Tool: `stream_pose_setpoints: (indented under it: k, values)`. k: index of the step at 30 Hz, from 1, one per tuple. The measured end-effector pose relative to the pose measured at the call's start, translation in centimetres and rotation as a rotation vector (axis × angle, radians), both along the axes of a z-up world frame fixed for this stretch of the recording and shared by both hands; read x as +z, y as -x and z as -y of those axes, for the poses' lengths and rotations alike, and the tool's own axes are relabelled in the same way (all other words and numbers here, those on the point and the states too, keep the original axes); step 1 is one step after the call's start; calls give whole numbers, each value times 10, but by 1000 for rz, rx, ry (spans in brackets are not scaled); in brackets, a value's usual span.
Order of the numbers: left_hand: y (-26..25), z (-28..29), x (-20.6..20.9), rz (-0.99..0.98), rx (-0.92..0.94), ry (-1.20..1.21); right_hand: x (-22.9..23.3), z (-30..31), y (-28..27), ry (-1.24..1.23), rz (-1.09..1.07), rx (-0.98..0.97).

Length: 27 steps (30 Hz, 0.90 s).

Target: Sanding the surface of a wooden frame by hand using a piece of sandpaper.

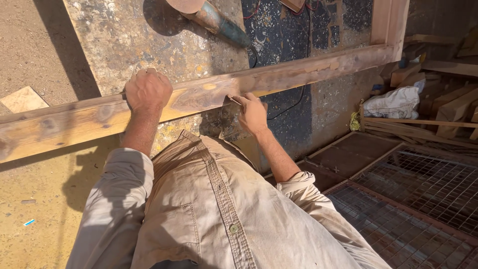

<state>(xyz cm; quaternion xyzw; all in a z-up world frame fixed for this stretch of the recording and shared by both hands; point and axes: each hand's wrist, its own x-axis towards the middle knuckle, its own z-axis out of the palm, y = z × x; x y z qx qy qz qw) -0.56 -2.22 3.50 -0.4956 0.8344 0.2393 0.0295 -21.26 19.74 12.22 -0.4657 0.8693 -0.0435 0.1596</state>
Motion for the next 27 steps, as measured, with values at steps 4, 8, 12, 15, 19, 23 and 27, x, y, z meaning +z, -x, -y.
stream_pose_setpoints:
  k: [4, 8, 12, 15, 19, 23, 27]
  values:
    - [-4, -5, -19, -69, 19, 88, -1, -7, 55, 187, 52, -239]
    - [0, 1, -10, -64, 1, 90, -26, -18, 70, 169, 8, -244]
    - [-4, -3, -26, -58, 2, 97, -16, -6, 28, 139, -28, -138]
    - [-3, -2, -14, -23, -28, 76, -7, -5, -5, 93, -50, -89]
    - [-2, -1, -6, -23, -12, 31, -5, -6, -9, 48, -35, -29]
    - [-8, -2, -13, 20, -21, 6, -18, -5, 6, 103, 64, -54]
    - [-1, 0, -13, -40, -7, 63, -16, 6, -21, 137, 4, 27]
